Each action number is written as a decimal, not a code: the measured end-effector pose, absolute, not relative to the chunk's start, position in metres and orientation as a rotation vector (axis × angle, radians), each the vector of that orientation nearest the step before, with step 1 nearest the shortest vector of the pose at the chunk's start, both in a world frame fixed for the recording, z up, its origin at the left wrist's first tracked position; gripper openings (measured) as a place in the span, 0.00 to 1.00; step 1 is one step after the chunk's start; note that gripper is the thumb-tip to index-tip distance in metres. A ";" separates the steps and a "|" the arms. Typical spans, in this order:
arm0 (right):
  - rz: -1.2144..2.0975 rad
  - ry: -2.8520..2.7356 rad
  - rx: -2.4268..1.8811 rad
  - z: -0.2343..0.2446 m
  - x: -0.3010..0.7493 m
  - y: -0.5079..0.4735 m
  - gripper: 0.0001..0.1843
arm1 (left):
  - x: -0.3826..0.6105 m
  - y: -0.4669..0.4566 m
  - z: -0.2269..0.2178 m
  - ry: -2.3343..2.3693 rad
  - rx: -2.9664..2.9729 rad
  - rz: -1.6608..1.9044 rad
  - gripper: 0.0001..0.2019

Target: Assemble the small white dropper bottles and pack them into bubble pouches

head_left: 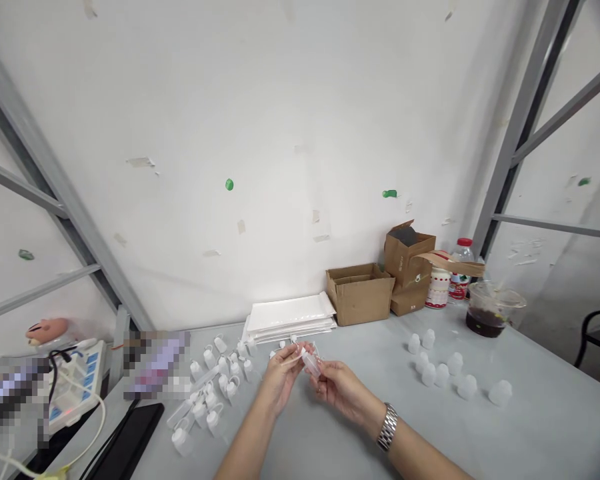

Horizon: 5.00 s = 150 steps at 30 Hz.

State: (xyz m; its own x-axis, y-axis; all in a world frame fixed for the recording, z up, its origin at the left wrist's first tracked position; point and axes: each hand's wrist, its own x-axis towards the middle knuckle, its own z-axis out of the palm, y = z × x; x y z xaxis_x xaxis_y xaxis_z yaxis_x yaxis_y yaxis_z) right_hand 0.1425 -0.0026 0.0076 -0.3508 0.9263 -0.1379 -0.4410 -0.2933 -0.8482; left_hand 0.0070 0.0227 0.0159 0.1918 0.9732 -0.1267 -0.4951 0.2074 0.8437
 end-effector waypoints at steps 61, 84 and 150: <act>1.067 -1.424 -1.119 0.012 0.145 -0.004 0.20 | 0.004 0.023 0.029 0.868 1.122 1.251 0.21; 0.882 -1.771 -1.127 0.017 0.149 -0.011 0.09 | -0.013 0.026 0.034 1.153 1.210 1.119 0.08; 1.059 -1.538 -1.185 0.020 0.144 -0.015 0.19 | -0.010 0.021 0.037 0.897 0.949 1.219 0.07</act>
State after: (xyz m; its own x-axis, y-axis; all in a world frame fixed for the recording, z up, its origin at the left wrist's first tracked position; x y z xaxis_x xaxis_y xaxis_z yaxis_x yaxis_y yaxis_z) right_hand 0.1440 -0.0151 0.0205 -0.1391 0.9792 0.1476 0.2111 0.1749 -0.9617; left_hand -0.0098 0.0207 0.0375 0.1285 0.9905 -0.0500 -0.3428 0.0916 0.9349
